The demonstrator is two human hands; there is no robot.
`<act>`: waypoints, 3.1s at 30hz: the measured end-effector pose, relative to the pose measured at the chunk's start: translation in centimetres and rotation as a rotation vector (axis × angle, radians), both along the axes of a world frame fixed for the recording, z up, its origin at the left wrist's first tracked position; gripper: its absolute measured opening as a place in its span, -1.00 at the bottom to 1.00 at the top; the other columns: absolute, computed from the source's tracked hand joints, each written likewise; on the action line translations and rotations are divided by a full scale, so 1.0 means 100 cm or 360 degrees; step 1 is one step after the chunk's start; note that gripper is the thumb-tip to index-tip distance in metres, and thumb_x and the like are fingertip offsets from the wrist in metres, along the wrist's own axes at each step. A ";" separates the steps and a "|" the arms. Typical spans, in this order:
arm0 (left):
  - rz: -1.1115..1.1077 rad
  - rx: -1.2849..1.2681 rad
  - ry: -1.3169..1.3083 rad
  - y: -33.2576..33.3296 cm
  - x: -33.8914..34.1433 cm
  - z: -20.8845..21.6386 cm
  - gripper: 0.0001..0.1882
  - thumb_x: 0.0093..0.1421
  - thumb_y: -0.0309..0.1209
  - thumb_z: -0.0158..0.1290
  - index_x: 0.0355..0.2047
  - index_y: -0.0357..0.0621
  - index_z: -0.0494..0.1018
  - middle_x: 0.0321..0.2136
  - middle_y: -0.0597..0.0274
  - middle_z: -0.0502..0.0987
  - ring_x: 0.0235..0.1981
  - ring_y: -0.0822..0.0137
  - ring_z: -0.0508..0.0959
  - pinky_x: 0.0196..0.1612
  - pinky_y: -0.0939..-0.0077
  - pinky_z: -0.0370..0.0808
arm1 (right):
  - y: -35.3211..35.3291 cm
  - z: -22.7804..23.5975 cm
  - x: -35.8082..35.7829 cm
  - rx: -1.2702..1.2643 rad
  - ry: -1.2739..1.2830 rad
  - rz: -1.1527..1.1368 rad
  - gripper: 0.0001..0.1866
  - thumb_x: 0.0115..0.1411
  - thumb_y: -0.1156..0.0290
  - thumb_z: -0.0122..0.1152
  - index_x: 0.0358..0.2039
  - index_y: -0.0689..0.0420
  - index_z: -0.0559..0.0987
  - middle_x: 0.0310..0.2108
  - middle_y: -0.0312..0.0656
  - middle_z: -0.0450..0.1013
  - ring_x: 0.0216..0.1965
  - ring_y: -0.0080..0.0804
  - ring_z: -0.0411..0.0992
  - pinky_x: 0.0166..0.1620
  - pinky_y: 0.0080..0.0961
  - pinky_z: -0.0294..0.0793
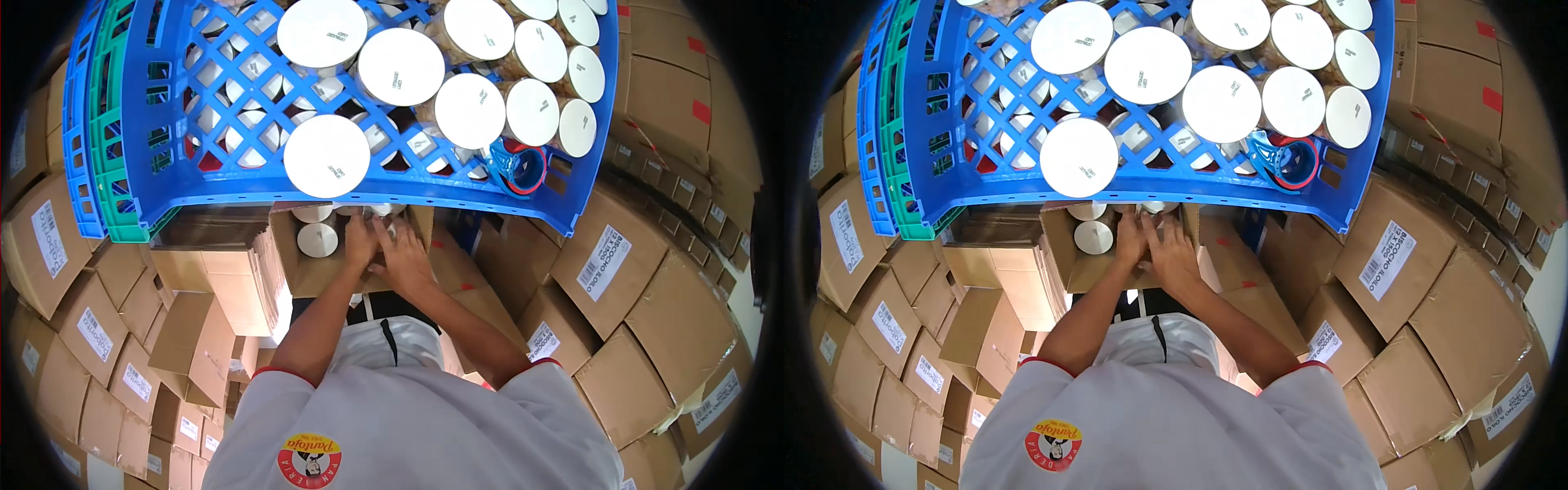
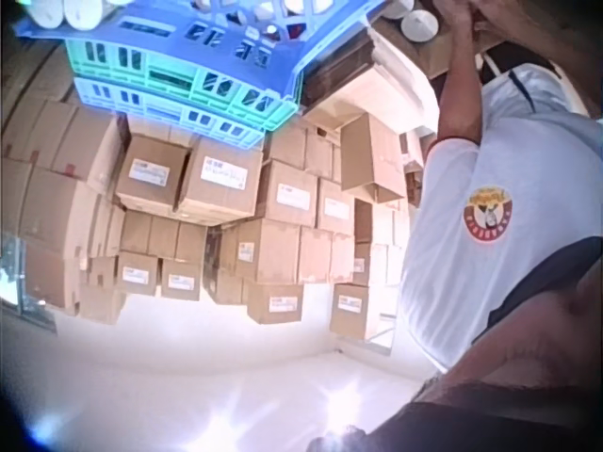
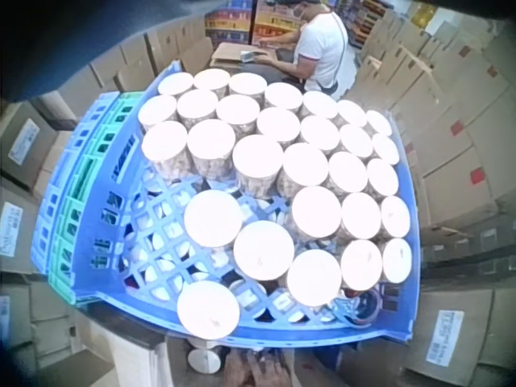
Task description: The person tapes the bottom of a cardboard box using a tape dispenser, places several plastic containers of food from a blue crate into the box, and then seals the top of the box with tape before moving it to a stack of other packed boxes.
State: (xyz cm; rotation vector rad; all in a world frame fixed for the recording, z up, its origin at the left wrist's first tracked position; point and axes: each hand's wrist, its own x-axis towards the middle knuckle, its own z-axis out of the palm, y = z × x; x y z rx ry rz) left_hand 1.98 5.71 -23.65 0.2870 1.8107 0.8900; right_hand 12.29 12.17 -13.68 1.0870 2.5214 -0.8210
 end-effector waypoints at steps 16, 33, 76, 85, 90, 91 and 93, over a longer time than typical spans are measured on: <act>-0.0036 0.0229 0.0548 -0.013 -0.008 0.073 -0.37 0.20 -0.36 0.26 0.22 -0.30 0.32 0.19 -0.20 0.40 0.29 -0.17 0.33 0.35 0.07 0.27 | 0.119 0.096 -0.164 0.0161 0.0545 0.0129 0.00 -0.10 0.28 0.58 0.40 -0.08 0.33 0.18 0.18 0.22 0.15 0.31 0.28 0.10 0.07 0.46; -0.0085 -0.0316 0.0651 -0.090 -0.112 0.067 -0.49 0.44 -0.32 -0.04 0.35 -0.19 0.32 -0.12 -0.35 0.61 -0.10 -0.26 0.64 -0.02 -0.03 0.55 | 0.019 0.000 -0.054 -0.0285 0.0343 0.0276 0.01 -0.16 0.32 0.62 0.36 0.01 0.36 0.21 0.22 0.18 0.23 0.25 0.20 0.25 0.04 0.28; -0.1972 -0.0045 0.0220 -0.041 -0.068 0.102 0.14 -0.04 0.31 0.32 0.47 0.13 0.18 0.50 -0.16 -0.01 0.53 -0.23 -0.13 0.38 -0.61 -0.23 | 0.032 -0.030 0.041 -0.0921 0.1320 -0.1773 -0.40 0.12 0.41 0.49 0.15 0.20 0.46 -0.22 -0.32 0.42 -0.12 -0.56 0.37 -0.05 -0.48 0.42; -0.1955 0.0113 -0.0037 -0.045 -0.071 0.079 -0.20 0.14 0.14 0.26 0.28 -0.04 0.45 0.33 0.06 0.40 0.38 -0.02 0.32 0.36 -0.48 0.11 | 0.016 -0.086 -0.006 -0.0179 0.0725 -0.1361 0.32 -0.19 0.09 0.68 0.48 0.17 0.04 0.21 0.16 0.38 0.31 0.18 0.30 0.37 -0.16 0.28; -0.1936 0.0065 0.0381 -0.013 -0.082 0.104 -0.50 0.21 0.11 0.20 -0.13 -0.05 0.71 -0.32 -0.03 0.70 -0.21 -0.07 0.67 -0.06 0.14 0.56 | 0.034 -0.113 0.033 -0.1038 0.0606 -0.1338 0.11 0.10 -0.02 0.50 0.52 0.02 0.08 0.38 0.03 0.30 0.42 -0.11 0.22 0.40 -0.27 0.23; -0.1902 -0.0033 0.0318 -0.006 -0.085 0.097 -0.49 0.23 0.13 0.17 -0.25 -0.08 0.73 -0.35 -0.02 0.69 -0.24 -0.07 0.66 -0.11 0.13 0.56 | 0.031 -0.119 0.044 -0.1032 0.0600 -0.1339 0.11 0.10 -0.02 0.50 0.52 0.02 0.08 0.38 0.03 0.30 0.42 -0.11 0.22 0.40 -0.27 0.23; -0.1899 0.0075 0.0694 0.005 -0.093 0.075 -0.44 0.23 0.17 0.14 -0.45 -0.14 0.68 -0.53 0.02 0.63 -0.37 -0.08 0.62 -0.19 0.06 0.54 | 0.021 -0.127 0.057 -0.1405 0.0899 -0.1504 -0.07 0.27 0.01 0.36 0.52 -0.03 0.11 0.40 -0.08 0.30 0.43 -0.19 0.22 0.40 -0.31 0.20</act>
